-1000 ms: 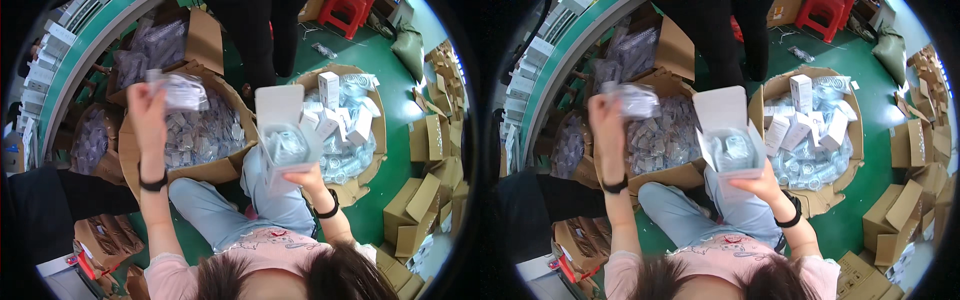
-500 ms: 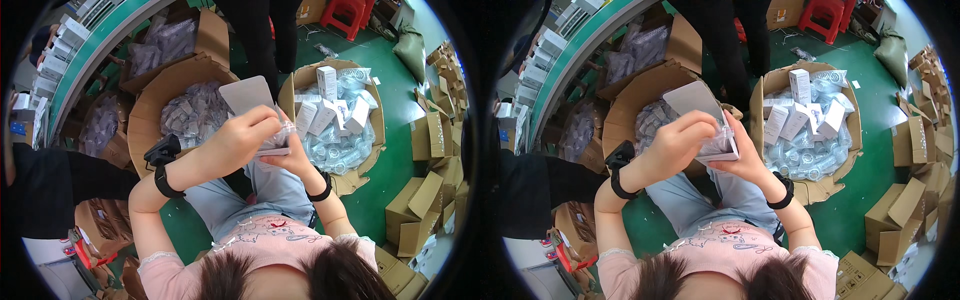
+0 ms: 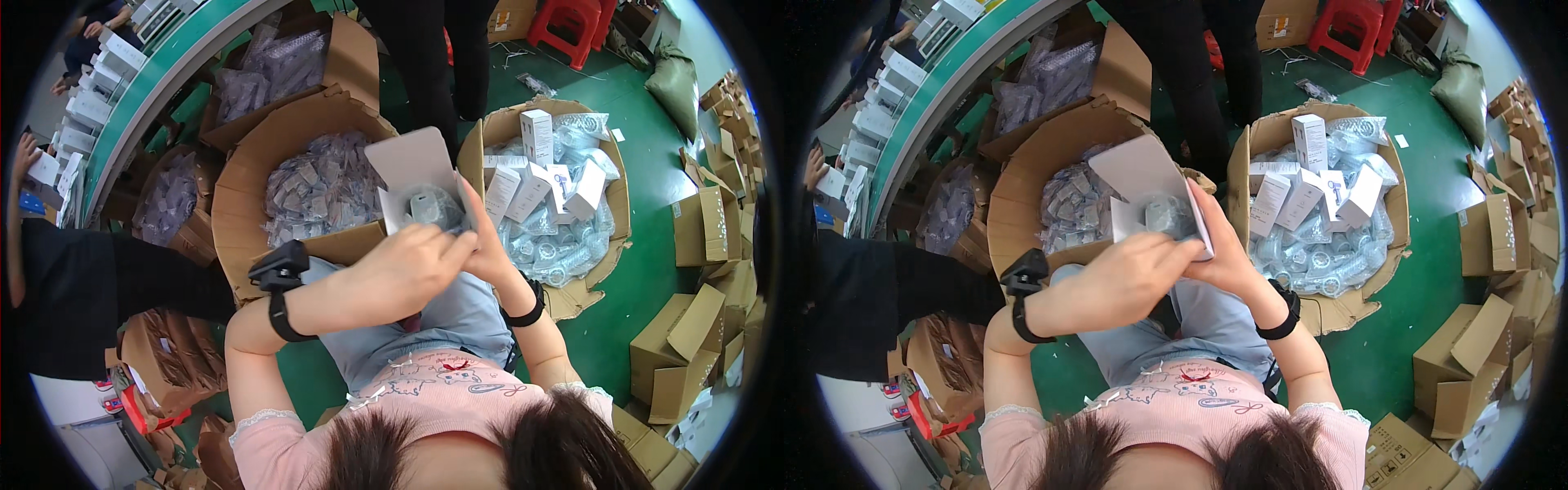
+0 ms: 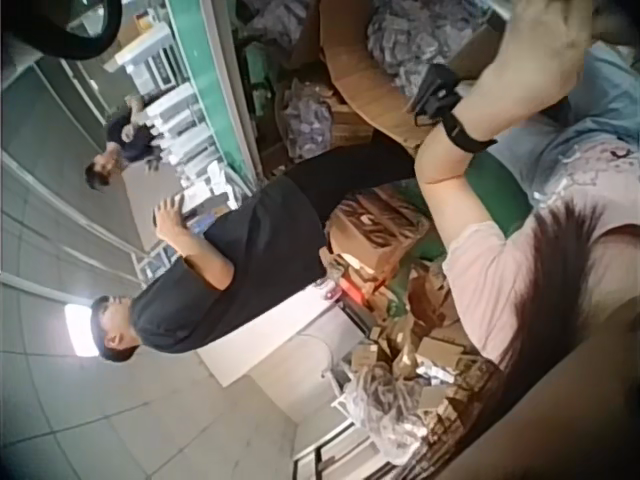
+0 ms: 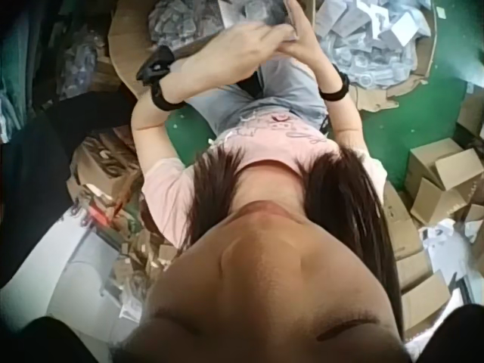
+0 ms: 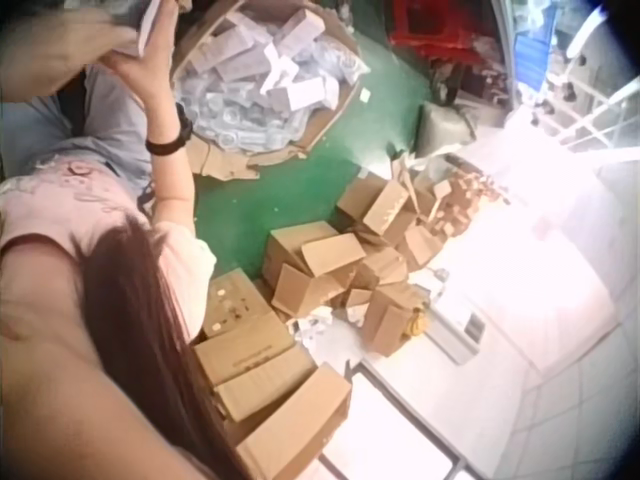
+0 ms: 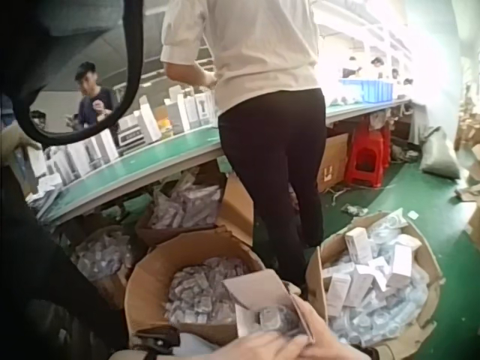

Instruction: Packaging small electronic components into white cardboard boxes.

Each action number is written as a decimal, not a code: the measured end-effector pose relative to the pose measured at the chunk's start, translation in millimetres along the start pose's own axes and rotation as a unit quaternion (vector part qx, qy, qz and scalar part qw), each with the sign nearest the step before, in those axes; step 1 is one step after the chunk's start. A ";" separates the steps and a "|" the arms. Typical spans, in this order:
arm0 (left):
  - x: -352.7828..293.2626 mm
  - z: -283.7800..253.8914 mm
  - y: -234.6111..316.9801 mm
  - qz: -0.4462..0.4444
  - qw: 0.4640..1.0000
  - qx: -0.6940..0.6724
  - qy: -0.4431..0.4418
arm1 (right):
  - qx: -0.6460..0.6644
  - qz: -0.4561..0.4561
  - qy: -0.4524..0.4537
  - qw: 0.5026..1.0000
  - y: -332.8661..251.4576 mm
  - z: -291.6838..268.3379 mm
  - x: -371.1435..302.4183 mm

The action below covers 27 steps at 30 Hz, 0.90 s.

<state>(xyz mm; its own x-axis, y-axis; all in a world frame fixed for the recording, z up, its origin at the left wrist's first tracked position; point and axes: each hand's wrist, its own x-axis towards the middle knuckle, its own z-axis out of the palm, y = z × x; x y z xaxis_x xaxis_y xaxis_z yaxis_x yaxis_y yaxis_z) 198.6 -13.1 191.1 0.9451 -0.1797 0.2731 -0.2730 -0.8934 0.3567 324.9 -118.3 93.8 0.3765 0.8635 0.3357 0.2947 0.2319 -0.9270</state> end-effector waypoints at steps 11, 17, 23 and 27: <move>-30.4 50.5 -18.5 -0.061 0.903 -0.067 0.421 | -0.035 -0.154 0.112 0.981 14.3 -4.2 -7.0; -8.1 84.1 -28.5 -0.119 0.884 -0.280 0.354 | -0.090 -0.141 0.080 0.983 -2.6 -7.6 1.6; -13.9 82.8 -36.1 -0.068 0.908 -0.278 0.307 | -0.039 -0.051 0.036 0.997 -9.3 -16.2 -5.4; -8.1 75.5 -34.1 -0.083 0.921 -0.223 0.309 | -0.016 -0.055 0.026 0.998 -4.1 -16.0 -7.3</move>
<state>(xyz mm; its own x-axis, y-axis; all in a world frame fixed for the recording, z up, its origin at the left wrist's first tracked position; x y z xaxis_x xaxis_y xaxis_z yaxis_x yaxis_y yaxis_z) 213.9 -12.3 109.3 0.7358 0.3352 0.5884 -0.3112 -0.6044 0.7334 335.1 -132.7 97.8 0.3844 0.8092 0.4443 0.3650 0.3088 -0.8783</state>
